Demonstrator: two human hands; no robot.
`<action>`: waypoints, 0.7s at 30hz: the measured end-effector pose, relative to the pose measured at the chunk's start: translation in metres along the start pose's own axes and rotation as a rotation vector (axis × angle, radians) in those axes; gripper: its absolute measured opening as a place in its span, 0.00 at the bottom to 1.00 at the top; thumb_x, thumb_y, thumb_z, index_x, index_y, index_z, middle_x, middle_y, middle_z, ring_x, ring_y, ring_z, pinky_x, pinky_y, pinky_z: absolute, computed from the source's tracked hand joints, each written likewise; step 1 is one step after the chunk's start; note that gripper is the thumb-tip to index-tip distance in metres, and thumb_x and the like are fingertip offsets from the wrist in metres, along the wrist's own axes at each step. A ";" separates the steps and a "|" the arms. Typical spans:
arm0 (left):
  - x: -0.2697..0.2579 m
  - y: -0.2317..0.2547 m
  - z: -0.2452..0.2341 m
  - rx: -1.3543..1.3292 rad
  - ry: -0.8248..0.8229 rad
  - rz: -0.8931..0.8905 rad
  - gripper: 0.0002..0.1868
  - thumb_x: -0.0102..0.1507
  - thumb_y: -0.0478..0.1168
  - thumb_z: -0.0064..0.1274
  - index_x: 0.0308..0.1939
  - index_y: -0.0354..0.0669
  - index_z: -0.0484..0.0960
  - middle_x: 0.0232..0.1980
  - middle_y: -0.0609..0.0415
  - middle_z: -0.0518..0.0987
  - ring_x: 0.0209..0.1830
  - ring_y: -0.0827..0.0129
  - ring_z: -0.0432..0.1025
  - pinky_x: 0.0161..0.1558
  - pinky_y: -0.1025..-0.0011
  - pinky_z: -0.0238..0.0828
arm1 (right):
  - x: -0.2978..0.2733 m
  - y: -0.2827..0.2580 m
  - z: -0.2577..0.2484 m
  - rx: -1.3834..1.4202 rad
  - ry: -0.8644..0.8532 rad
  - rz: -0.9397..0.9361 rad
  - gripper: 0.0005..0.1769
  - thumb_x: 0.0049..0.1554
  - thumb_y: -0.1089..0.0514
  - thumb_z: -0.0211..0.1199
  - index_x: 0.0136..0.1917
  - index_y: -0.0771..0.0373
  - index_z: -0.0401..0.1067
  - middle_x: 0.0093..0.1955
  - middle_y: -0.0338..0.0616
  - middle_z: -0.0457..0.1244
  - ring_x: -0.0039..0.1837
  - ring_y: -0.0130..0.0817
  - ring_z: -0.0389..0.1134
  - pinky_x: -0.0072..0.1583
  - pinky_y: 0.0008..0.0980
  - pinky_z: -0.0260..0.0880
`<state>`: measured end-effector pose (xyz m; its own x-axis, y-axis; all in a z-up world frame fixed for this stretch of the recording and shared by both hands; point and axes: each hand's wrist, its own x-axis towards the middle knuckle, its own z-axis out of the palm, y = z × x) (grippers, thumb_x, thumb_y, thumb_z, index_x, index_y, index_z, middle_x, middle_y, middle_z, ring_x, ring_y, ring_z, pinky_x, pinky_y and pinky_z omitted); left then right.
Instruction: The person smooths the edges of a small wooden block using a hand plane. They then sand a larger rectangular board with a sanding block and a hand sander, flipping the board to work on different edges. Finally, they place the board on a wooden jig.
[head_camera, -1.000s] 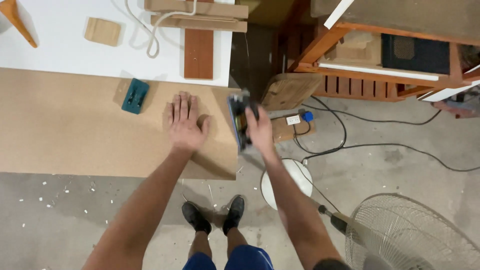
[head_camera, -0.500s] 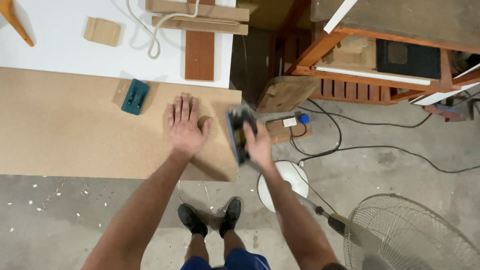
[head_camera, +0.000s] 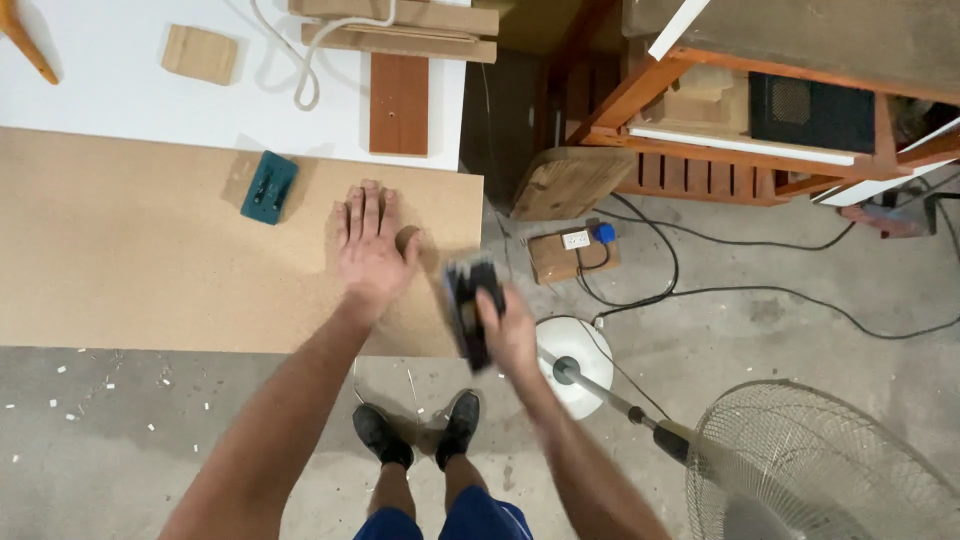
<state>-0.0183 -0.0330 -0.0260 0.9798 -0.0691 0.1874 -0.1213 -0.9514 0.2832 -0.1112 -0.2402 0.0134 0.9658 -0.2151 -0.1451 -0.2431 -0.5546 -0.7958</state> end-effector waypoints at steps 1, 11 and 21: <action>0.000 -0.001 -0.003 0.004 -0.003 0.003 0.43 0.65 0.62 0.49 0.78 0.43 0.63 0.82 0.40 0.57 0.83 0.48 0.48 0.81 0.47 0.32 | -0.045 0.024 0.005 -0.079 -0.062 0.049 0.20 0.63 0.41 0.61 0.53 0.60 0.75 0.42 0.60 0.69 0.49 0.58 0.73 0.45 0.51 0.71; -0.002 -0.006 0.005 0.003 0.111 0.038 0.42 0.65 0.63 0.51 0.77 0.44 0.66 0.81 0.41 0.59 0.82 0.48 0.51 0.80 0.47 0.35 | 0.148 -0.033 0.027 -0.097 0.132 -0.159 0.19 0.60 0.36 0.61 0.48 0.52 0.74 0.40 0.53 0.70 0.50 0.57 0.73 0.50 0.55 0.72; 0.000 -0.001 -0.006 0.023 -0.071 -0.025 0.38 0.70 0.59 0.44 0.79 0.45 0.62 0.83 0.43 0.55 0.84 0.52 0.45 0.82 0.50 0.28 | 0.107 -0.003 0.027 -0.122 0.075 -0.316 0.14 0.65 0.48 0.60 0.47 0.60 0.75 0.38 0.53 0.69 0.44 0.52 0.73 0.43 0.42 0.74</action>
<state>-0.0196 -0.0306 -0.0208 0.9914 -0.0661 0.1131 -0.0942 -0.9596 0.2651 -0.0049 -0.2399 -0.0159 0.9867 -0.0734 0.1451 0.0538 -0.6946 -0.7174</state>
